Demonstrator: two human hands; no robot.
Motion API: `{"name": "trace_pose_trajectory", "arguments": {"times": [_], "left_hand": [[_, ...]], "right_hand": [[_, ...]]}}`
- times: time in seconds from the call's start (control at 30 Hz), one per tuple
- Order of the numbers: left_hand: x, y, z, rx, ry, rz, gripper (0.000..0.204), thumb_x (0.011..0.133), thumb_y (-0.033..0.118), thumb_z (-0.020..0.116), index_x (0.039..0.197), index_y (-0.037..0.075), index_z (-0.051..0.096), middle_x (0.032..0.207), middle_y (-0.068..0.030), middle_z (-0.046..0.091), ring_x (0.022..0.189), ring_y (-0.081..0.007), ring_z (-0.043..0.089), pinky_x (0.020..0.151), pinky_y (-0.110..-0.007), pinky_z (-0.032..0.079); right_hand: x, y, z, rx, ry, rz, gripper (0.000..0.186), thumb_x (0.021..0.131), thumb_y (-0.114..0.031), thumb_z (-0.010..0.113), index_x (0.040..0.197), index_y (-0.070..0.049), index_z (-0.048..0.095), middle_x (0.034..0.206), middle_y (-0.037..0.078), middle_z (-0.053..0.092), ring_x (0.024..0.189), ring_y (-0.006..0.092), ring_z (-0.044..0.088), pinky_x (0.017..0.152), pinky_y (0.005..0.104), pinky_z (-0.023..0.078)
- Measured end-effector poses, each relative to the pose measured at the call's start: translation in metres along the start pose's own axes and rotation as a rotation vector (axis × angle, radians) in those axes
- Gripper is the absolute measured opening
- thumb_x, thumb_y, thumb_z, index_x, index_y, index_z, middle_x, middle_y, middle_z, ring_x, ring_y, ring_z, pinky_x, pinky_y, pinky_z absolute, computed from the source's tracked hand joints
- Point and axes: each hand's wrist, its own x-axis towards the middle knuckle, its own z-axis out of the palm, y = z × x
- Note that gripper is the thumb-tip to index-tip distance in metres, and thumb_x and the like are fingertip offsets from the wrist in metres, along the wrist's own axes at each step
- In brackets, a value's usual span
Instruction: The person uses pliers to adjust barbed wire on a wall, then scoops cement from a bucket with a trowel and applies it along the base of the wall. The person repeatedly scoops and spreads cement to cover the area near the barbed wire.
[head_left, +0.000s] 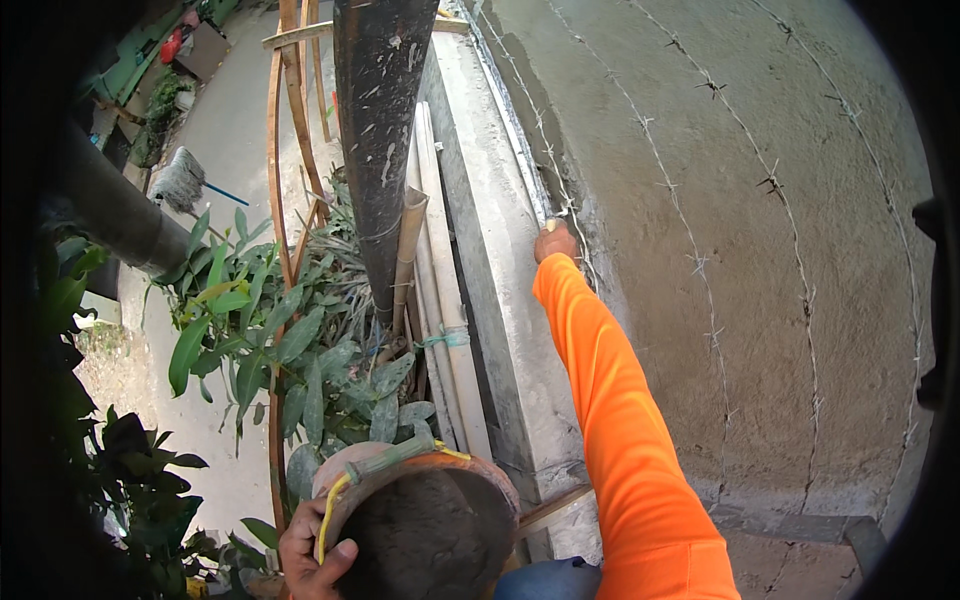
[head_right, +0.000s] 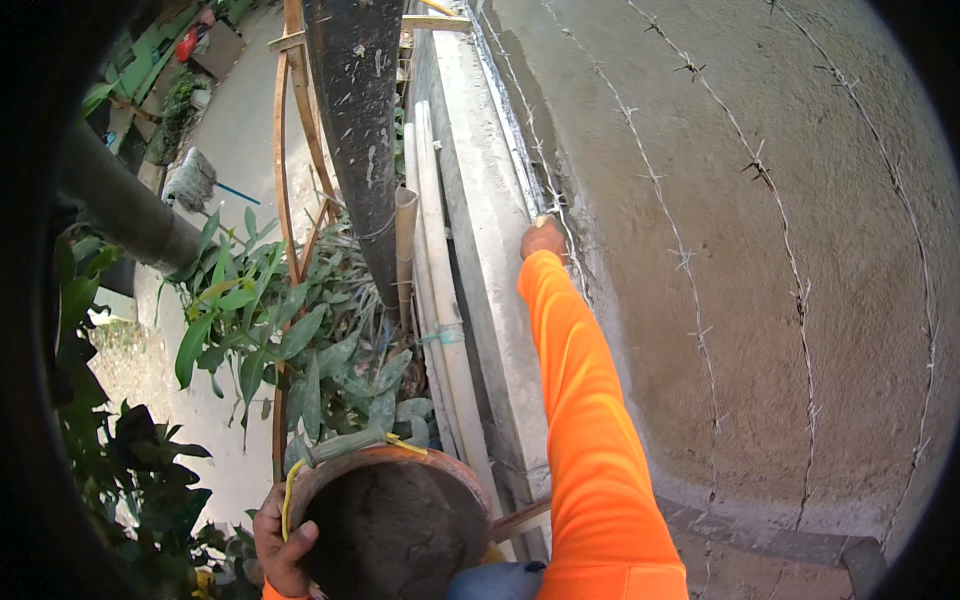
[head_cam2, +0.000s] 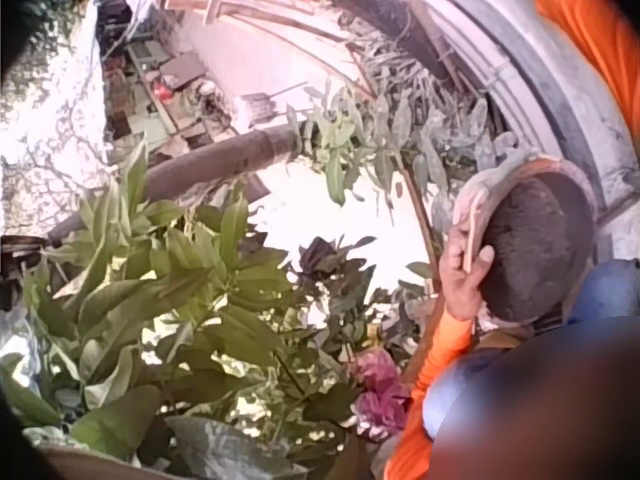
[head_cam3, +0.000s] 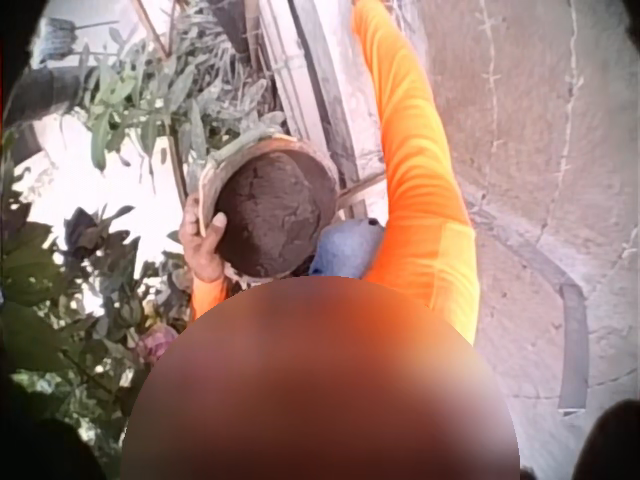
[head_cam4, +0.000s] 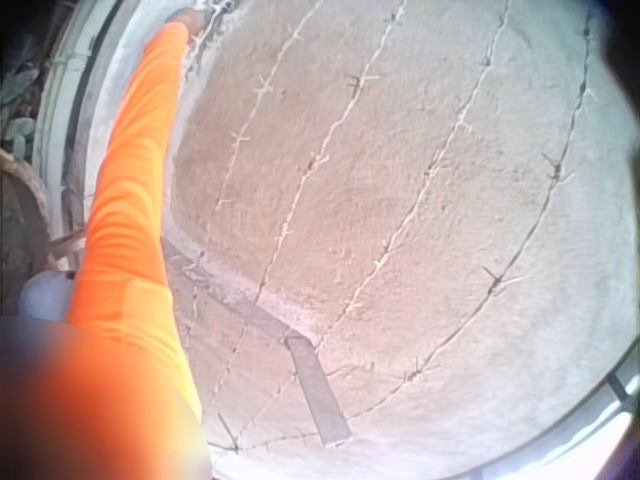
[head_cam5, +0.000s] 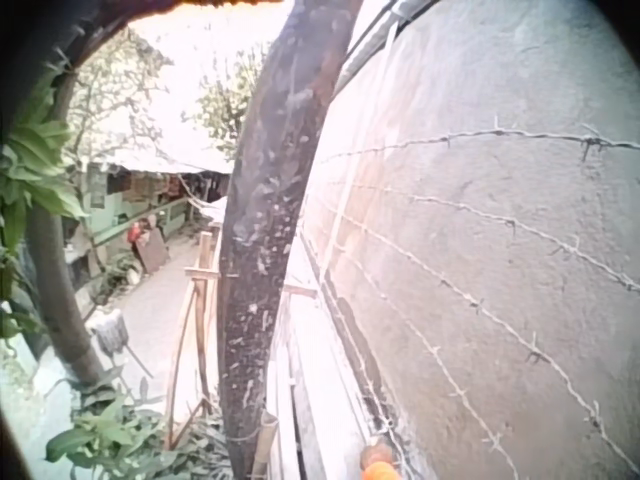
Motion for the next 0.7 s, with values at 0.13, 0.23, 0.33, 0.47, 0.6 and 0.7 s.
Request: {"name": "trace_pose_trajectory", "arguments": {"times": [0.13, 0.23, 0.33, 0.47, 0.6, 0.7], "left_hand": [[0.0, 0.004, 0.003, -0.018, 0.02, -0.05, 0.042, 0.091, 0.011, 0.07, 0.129, -0.001, 0.058, 0.119, -0.0047, 0.061, 0.114, -0.0164, 0.054, 0.102, -0.029, 0.038], [0.003, 0.006, 0.009, 0.028, 0.075, -0.042, 0.047, 0.085, 0.02, 0.072, 0.124, -0.003, 0.06, 0.118, -0.0074, 0.063, 0.113, -0.0182, 0.055, 0.104, -0.031, 0.038], [0.004, 0.01, 0.012, 0.112, 0.157, -0.095, 0.062, 0.073, 0.032, 0.075, 0.119, -0.007, 0.062, 0.122, -0.0137, 0.066, 0.118, -0.0225, 0.057, 0.111, -0.034, 0.034], [0.005, 0.011, 0.013, 0.071, 0.16, -0.089, 0.053, 0.074, 0.026, 0.075, 0.115, -0.005, 0.061, 0.123, -0.014, 0.065, 0.12, -0.0223, 0.056, 0.111, -0.034, 0.034], [0.004, 0.01, 0.011, 0.021, 0.155, -0.077, 0.045, 0.075, 0.022, 0.076, 0.108, -0.003, 0.058, 0.126, -0.0145, 0.063, 0.122, -0.0223, 0.054, 0.111, -0.035, 0.033], [0.005, 0.008, 0.01, 0.032, 0.149, -0.075, 0.039, 0.076, 0.022, 0.076, 0.102, 0.0, 0.057, 0.126, -0.0146, 0.061, 0.122, -0.0228, 0.053, 0.111, -0.035, 0.033]], "right_hand": [[-0.008, 0.006, -0.007, 0.096, 0.061, -0.037, 0.048, 0.099, -0.036, 0.055, 0.142, -0.014, 0.054, 0.126, 0.021, 0.069, 0.118, 0.041, 0.066, 0.101, 0.0527, 0.049], [-0.011, 0.008, -0.007, 0.111, 0.11, -0.041, 0.05, 0.1, -0.038, 0.056, 0.143, -0.013, 0.053, 0.128, 0.02, 0.068, 0.12, 0.0407, 0.064, 0.102, 0.0532, 0.048], [-0.018, 0.007, 0.0, 0.094, 0.165, -0.065, 0.05, 0.102, -0.036, 0.054, 0.146, -0.014, 0.049, 0.13, 0.021, 0.066, 0.119, 0.0422, 0.064, 0.1, 0.0533, 0.049], [-0.03, 0.001, 0.014, 0.081, 0.246, -0.06, 0.052, 0.104, -0.036, 0.052, 0.151, -0.018, 0.041, 0.127, 0.021, 0.063, 0.111, 0.043, 0.066, 0.094, 0.055, 0.05], [-0.041, -0.007, 0.02, 0.056, 0.256, -0.013, 0.052, 0.104, -0.037, 0.052, 0.151, -0.02, 0.038, 0.129, 0.02, 0.059, 0.108, 0.0433, 0.066, 0.091, 0.0561, 0.051], [-0.045, -0.008, 0.019, 0.0, 0.283, 0.006, 0.053, 0.104, -0.036, 0.054, 0.152, -0.024, 0.036, 0.132, 0.021, 0.057, 0.104, 0.0427, 0.068, 0.087, 0.055, 0.053]]}}
